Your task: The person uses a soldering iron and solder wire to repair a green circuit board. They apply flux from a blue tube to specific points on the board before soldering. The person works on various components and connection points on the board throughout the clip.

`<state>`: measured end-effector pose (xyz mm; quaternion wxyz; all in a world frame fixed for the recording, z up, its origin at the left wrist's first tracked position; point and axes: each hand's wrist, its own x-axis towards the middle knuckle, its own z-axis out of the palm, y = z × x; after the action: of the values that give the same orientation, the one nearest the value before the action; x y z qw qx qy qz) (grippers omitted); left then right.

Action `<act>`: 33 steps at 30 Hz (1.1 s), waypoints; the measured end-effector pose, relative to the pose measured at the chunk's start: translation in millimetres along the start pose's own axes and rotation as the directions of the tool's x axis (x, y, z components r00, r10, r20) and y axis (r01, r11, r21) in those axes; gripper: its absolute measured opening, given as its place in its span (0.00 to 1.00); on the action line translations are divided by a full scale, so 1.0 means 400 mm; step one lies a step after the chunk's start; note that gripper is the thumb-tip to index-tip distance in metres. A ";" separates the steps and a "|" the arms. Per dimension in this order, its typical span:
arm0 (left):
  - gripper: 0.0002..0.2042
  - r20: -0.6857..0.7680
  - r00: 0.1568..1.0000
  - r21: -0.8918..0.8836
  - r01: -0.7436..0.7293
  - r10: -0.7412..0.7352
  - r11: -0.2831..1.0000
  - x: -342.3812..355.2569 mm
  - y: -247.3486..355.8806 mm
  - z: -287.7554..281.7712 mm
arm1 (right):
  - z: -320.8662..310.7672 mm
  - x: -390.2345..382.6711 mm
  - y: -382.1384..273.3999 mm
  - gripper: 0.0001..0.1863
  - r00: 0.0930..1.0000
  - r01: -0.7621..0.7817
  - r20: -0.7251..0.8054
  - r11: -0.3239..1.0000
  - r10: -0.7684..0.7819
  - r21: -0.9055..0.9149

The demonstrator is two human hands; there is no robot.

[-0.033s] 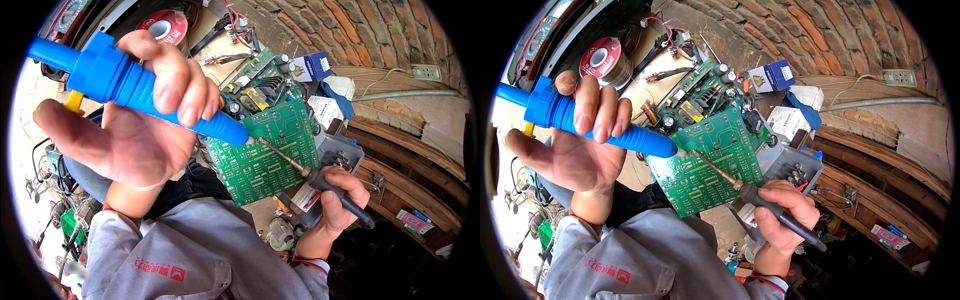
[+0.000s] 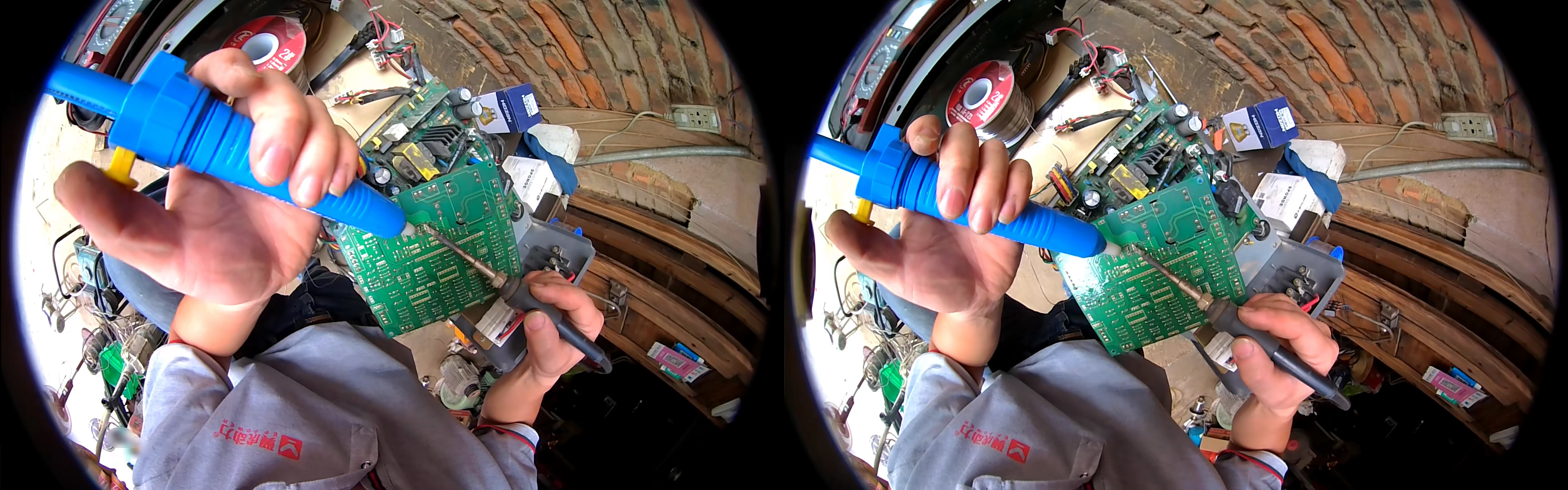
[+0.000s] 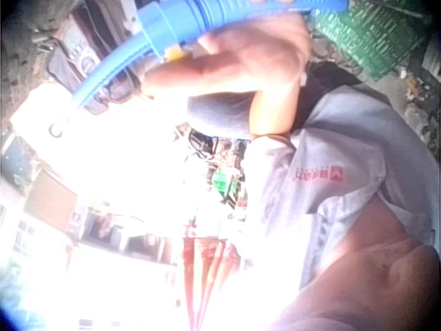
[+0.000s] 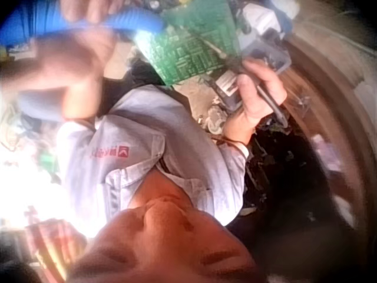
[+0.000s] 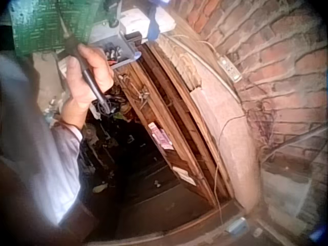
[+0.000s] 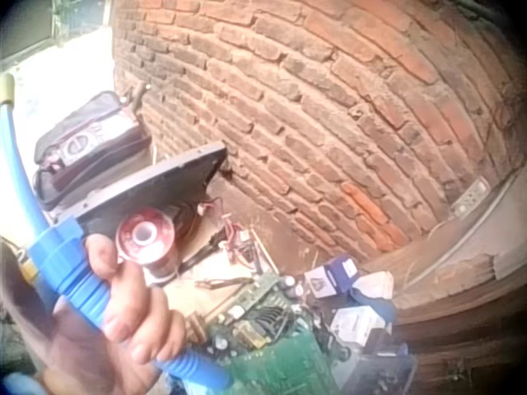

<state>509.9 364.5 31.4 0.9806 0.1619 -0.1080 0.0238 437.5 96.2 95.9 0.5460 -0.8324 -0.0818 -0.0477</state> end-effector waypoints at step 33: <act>0.36 0.014 1.000 -0.016 0.014 -0.014 1.000 -0.002 -0.004 -0.004 | -0.005 -0.003 0.006 0.16 1.000 0.015 -0.001 1.000 -0.015 0.002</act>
<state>509.4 363.6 29.4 0.9812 0.1548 -0.1140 0.0151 436.8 93.6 94.4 0.5463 -0.8313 -0.0879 -0.0523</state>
